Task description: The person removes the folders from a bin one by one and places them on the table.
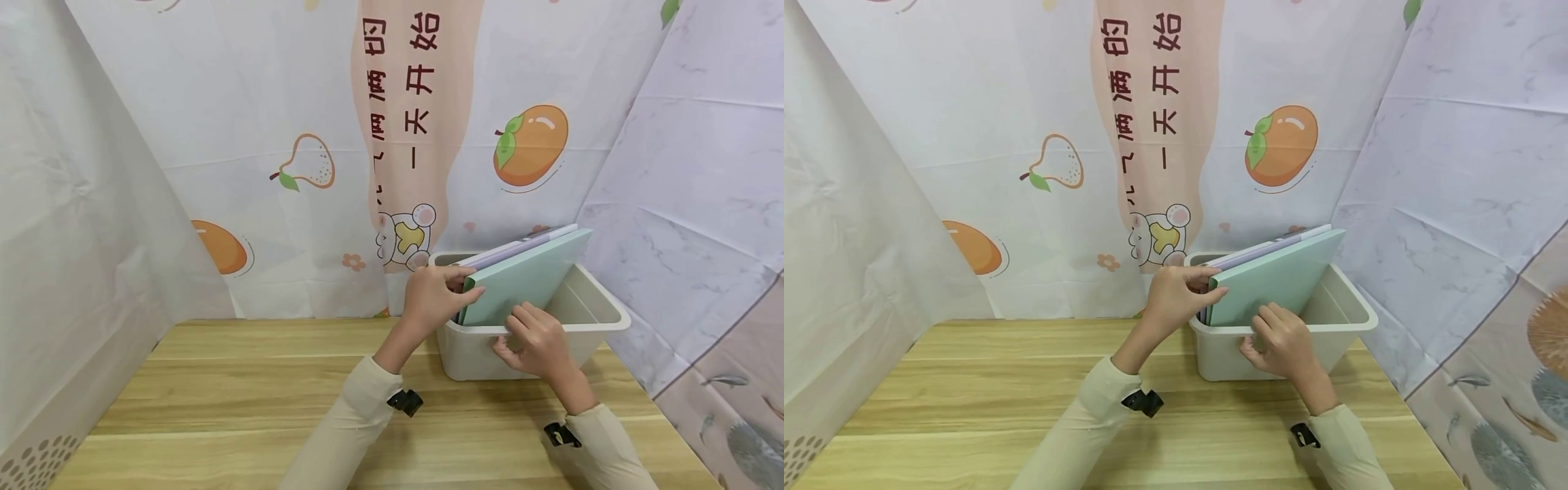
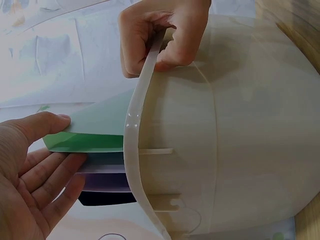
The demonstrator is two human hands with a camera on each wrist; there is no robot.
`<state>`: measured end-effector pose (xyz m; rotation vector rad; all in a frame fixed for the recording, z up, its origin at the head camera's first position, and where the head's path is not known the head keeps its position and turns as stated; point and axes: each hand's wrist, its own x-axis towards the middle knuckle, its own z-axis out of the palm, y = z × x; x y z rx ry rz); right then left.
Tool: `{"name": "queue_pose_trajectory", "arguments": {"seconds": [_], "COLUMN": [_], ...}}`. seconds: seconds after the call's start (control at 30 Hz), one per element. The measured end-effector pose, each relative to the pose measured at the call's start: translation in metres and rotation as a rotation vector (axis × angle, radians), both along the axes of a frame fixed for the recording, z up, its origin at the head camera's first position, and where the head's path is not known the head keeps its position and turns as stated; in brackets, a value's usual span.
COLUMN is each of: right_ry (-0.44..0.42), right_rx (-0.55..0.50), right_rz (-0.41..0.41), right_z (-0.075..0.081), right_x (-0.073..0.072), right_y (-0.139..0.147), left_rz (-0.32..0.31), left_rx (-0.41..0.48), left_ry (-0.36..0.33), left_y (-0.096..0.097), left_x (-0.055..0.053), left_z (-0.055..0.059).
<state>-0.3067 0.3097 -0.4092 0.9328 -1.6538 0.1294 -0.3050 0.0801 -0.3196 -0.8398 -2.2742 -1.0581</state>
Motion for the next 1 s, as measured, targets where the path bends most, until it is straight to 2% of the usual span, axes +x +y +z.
{"name": "queue_pose_trajectory", "arguments": {"seconds": [0.33,0.7,1.0], "right_ry": [0.001,0.000,0.029], "right_rx": [-0.002,-0.008,-0.005], "right_rz": [0.001,0.034,0.041], "right_z": [0.0023,0.0018,0.0049], "right_x": [0.0014,0.0035,0.0040], "right_y": [-0.0016,-0.0006,-0.0023], "left_rz": [0.036,0.044,0.061], "left_rx": [-0.051,-0.060,-0.102], "left_ry": [0.036,0.031,0.060], "left_y": [0.0039,0.0038,0.0075], "left_x": [0.0084,0.0076,0.0104], "left_z": [0.0067,0.0044,0.0073]}}
